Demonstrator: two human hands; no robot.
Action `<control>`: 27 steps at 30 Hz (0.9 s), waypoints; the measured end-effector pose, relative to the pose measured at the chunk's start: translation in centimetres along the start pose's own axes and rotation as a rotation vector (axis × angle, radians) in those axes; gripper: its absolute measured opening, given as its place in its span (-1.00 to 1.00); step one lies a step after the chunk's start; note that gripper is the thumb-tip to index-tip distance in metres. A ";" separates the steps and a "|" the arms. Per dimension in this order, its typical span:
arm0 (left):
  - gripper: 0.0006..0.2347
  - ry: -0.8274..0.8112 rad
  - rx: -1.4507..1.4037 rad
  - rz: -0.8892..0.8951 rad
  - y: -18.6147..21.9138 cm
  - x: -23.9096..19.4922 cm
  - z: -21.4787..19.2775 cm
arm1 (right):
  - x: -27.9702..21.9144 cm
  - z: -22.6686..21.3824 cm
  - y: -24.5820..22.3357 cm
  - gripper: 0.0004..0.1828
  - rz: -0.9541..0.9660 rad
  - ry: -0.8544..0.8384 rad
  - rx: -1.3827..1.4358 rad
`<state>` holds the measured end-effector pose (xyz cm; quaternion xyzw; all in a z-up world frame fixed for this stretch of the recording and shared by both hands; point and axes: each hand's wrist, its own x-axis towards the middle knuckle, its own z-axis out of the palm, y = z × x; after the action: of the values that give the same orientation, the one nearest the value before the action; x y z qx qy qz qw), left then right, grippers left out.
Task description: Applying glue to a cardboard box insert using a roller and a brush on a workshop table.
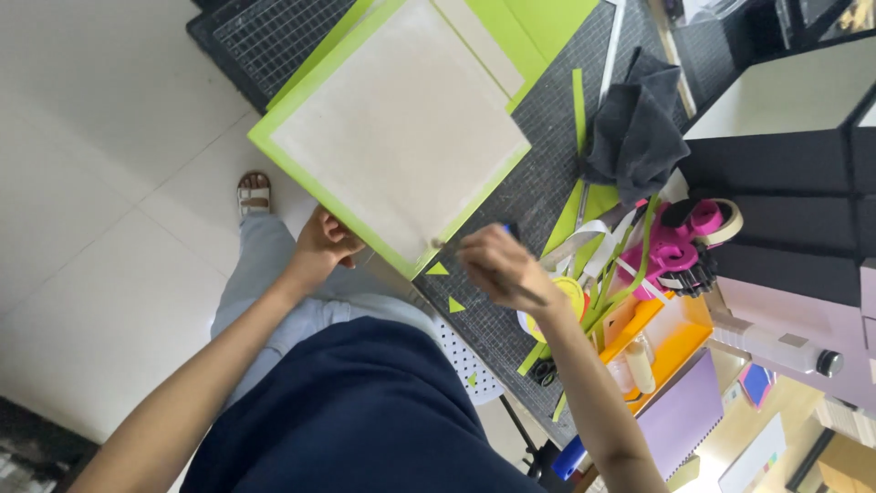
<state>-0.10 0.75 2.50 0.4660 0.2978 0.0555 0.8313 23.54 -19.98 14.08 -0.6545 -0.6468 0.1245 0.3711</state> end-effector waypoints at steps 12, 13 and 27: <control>-0.37 0.040 0.043 -0.080 0.6 -0.1 0.1 | 3.9 -7.6 6.5 -0.92 0.109 0.201 -0.240; -0.37 0.040 0.032 -0.088 0.5 0.0 0.0 | 4.5 -6.9 5.7 -0.94 0.073 0.140 -0.197; -0.68 0.137 0.031 -0.103 -3.9 1.1 -3.0 | -11.2 -12.0 -5.7 -0.82 0.744 1.096 -0.276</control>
<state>-1.54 1.21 -2.30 0.4578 0.3786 0.0398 0.8034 25.49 -35.09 22.55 -0.8435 -0.1067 -0.1899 0.4909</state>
